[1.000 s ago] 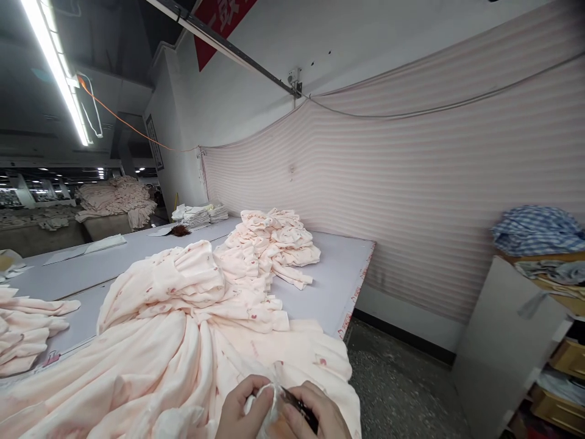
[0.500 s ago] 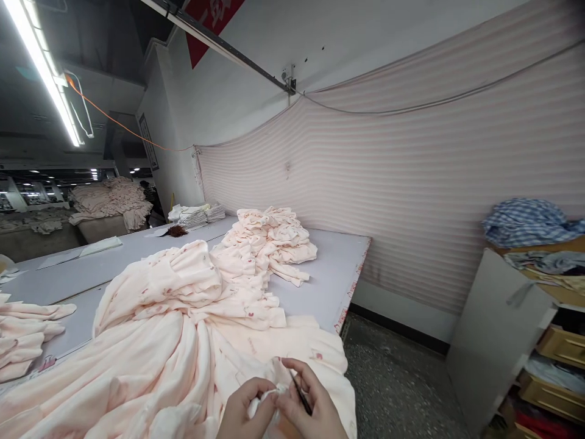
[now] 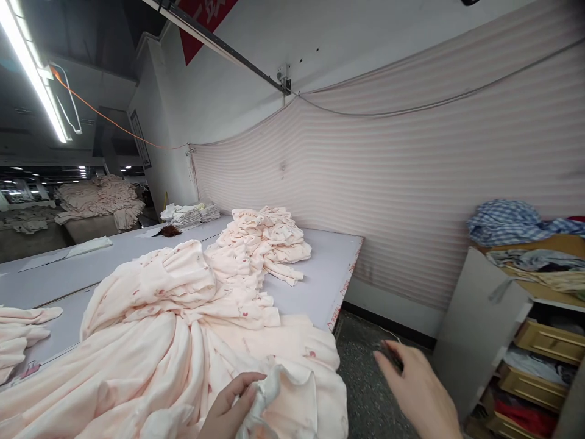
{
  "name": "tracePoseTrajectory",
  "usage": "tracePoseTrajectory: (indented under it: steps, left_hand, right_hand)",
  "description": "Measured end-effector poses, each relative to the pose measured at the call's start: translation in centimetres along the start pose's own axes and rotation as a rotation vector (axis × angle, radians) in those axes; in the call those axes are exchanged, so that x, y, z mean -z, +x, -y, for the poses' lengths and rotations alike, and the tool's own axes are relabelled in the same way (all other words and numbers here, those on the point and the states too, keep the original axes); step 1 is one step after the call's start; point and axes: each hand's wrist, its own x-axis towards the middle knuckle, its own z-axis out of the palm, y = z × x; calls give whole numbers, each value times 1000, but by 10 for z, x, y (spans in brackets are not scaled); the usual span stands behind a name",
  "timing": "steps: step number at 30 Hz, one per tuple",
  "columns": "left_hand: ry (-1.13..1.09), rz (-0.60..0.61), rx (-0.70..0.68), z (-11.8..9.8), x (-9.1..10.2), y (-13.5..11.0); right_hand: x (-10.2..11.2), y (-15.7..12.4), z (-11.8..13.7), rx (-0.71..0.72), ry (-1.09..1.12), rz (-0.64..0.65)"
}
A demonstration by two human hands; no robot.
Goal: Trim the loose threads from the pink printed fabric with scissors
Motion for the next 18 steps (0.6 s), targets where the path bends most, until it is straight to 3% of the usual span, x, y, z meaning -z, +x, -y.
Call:
tracePoseTrajectory:
  steps: [2, 5, 9, 11, 14, 16, 18]
  left_hand:
    - [28, -3, -8, 0, -2, 3]
    - [107, 27, -48, 5, -9, 8]
    - [202, 61, -115, 9, -17, 7]
    - [217, -109, -116, 2, -7, 3]
    - [108, -522, -37, -19, 31, -1]
    - [-72, -645, -25, -31, 62, -1]
    - [-212, -709, -98, -38, 89, 1]
  right_hand:
    - [-11, -26, 6, 138, 79, 209]
    - [-47, -74, 32, 322, 320, 470]
    - [-87, -106, 63, 424, 289, 559]
    - [-93, -104, 62, 369, 354, 567]
    - [-88, -87, 40, 197, 531, 466]
    - [-80, -76, 21, 109, 516, 347]
    - [-77, -71, 7, 69, 454, 287]
